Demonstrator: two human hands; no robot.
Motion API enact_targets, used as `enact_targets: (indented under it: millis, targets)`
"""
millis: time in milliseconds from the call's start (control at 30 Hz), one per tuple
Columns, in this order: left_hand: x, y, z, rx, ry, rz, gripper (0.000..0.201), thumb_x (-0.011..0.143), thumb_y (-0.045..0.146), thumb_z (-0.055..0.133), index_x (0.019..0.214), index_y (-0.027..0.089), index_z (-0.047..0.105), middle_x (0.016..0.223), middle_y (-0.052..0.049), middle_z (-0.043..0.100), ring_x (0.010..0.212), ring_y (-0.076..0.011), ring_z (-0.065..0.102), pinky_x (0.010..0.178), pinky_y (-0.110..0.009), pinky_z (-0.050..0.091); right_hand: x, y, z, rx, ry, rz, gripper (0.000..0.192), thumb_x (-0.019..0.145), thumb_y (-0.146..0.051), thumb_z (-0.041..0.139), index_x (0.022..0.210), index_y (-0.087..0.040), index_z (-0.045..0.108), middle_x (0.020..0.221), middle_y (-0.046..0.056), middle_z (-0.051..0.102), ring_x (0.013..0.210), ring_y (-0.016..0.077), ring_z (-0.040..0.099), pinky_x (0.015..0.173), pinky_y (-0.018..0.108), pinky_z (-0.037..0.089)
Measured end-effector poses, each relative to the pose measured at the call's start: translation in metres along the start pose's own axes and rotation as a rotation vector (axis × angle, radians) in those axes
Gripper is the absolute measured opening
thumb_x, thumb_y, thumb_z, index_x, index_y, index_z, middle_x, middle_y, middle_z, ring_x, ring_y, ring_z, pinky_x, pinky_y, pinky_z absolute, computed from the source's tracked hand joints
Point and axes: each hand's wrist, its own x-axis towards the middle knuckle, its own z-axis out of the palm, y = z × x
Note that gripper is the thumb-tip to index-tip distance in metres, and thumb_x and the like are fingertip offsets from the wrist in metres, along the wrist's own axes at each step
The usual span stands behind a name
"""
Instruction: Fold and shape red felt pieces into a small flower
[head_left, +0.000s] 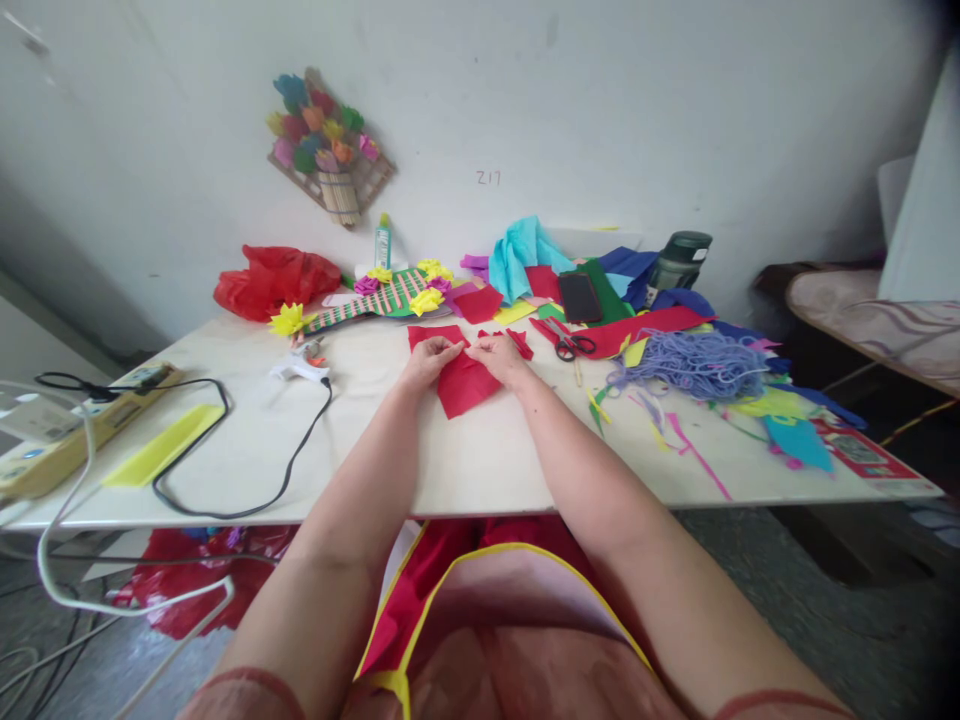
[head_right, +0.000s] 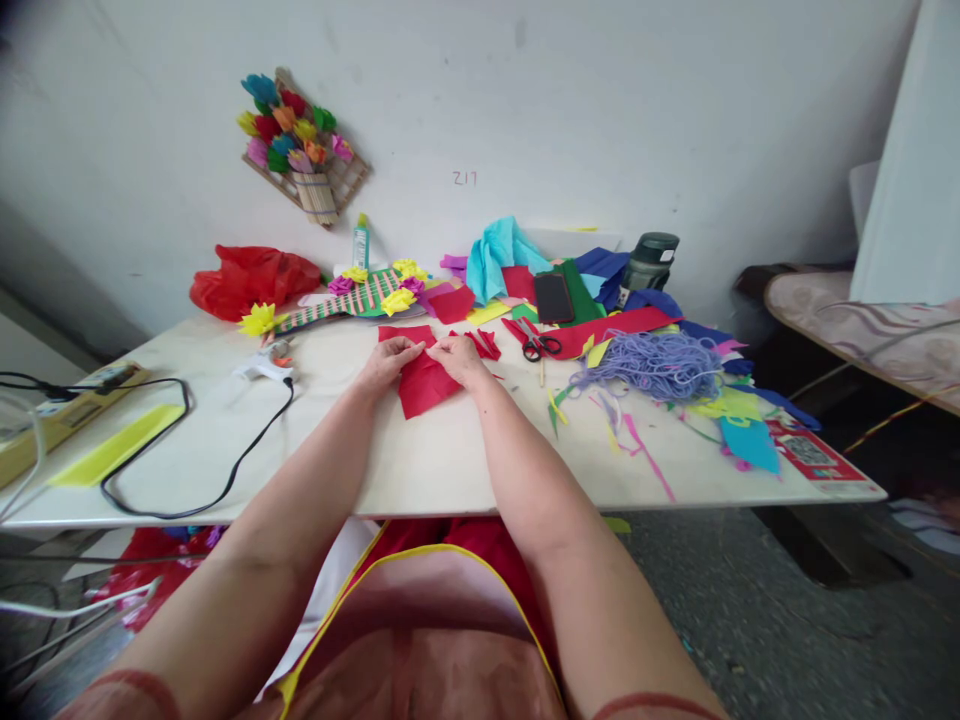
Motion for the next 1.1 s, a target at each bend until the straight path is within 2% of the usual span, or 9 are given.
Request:
enact_targets:
  millis: [233, 467, 700, 833, 1000, 1100]
  targets:
    - [0.005, -0.009, -0.001, -0.039, 0.038, -0.005, 0.038, 0.056, 0.042, 0.075, 0.058, 0.016, 0.048, 0.049, 0.005, 0.050, 0.043, -0.0068, 0.040, 0.042, -0.021, 0.027, 0.000, 0.000, 0.000, 0.031, -0.003, 0.012, 0.028, 0.068, -0.037, 0.056, 0.051, -0.017, 0.048, 0.051, -0.004, 0.041, 0.056, 0.0096, 0.037, 0.056, 0.023, 0.030]
    - [0.005, -0.010, 0.000, -0.023, 0.002, 0.005, 0.037, 0.056, 0.043, 0.075, 0.059, 0.016, 0.050, 0.050, 0.004, 0.051, 0.044, -0.0072, 0.042, 0.043, -0.021, 0.028, -0.002, 0.004, 0.001, 0.071, -0.021, 0.031, 0.029, 0.066, -0.044, 0.057, 0.060, -0.016, 0.057, 0.054, -0.004, 0.041, 0.055, 0.0099, 0.036, 0.055, 0.024, 0.028]
    - [0.003, -0.007, 0.001, -0.068, -0.005, 0.014, 0.038, 0.059, 0.046, 0.073, 0.061, 0.016, 0.050, 0.052, 0.004, 0.052, 0.045, -0.0078, 0.043, 0.044, -0.021, 0.029, -0.001, 0.002, 0.000, 0.049, -0.009, 0.011, 0.029, 0.066, -0.041, 0.055, 0.053, -0.017, 0.049, 0.053, -0.005, 0.038, 0.056, 0.0089, 0.034, 0.055, 0.023, 0.028]
    - [0.004, -0.007, 0.000, -0.031, 0.021, 0.040, 0.037, 0.060, 0.044, 0.072, 0.057, 0.016, 0.049, 0.047, 0.005, 0.047, 0.041, -0.0064, 0.038, 0.041, -0.021, 0.024, -0.002, -0.001, 0.000, 0.014, -0.001, 0.025, 0.032, 0.066, -0.044, 0.055, 0.051, -0.017, 0.046, 0.052, -0.005, 0.037, 0.056, 0.0091, 0.034, 0.055, 0.023, 0.027]
    - [0.010, -0.015, -0.002, -0.071, 0.070, 0.049, 0.037, 0.057, 0.043, 0.074, 0.059, 0.016, 0.050, 0.051, 0.003, 0.053, 0.045, -0.0081, 0.044, 0.044, -0.021, 0.031, -0.002, -0.001, -0.001, 0.084, 0.000, 0.095, 0.035, 0.064, -0.048, 0.059, 0.054, -0.016, 0.050, 0.052, -0.005, 0.038, 0.056, 0.0090, 0.035, 0.055, 0.024, 0.028]
    - [0.014, -0.019, -0.004, -0.087, 0.116, 0.066, 0.037, 0.058, 0.044, 0.074, 0.060, 0.016, 0.050, 0.051, 0.003, 0.053, 0.045, -0.0078, 0.044, 0.043, -0.021, 0.031, -0.002, 0.000, -0.002, 0.128, 0.018, 0.127, 0.035, 0.062, -0.049, 0.063, 0.055, -0.015, 0.052, 0.053, -0.005, 0.040, 0.056, 0.0090, 0.037, 0.056, 0.024, 0.030]
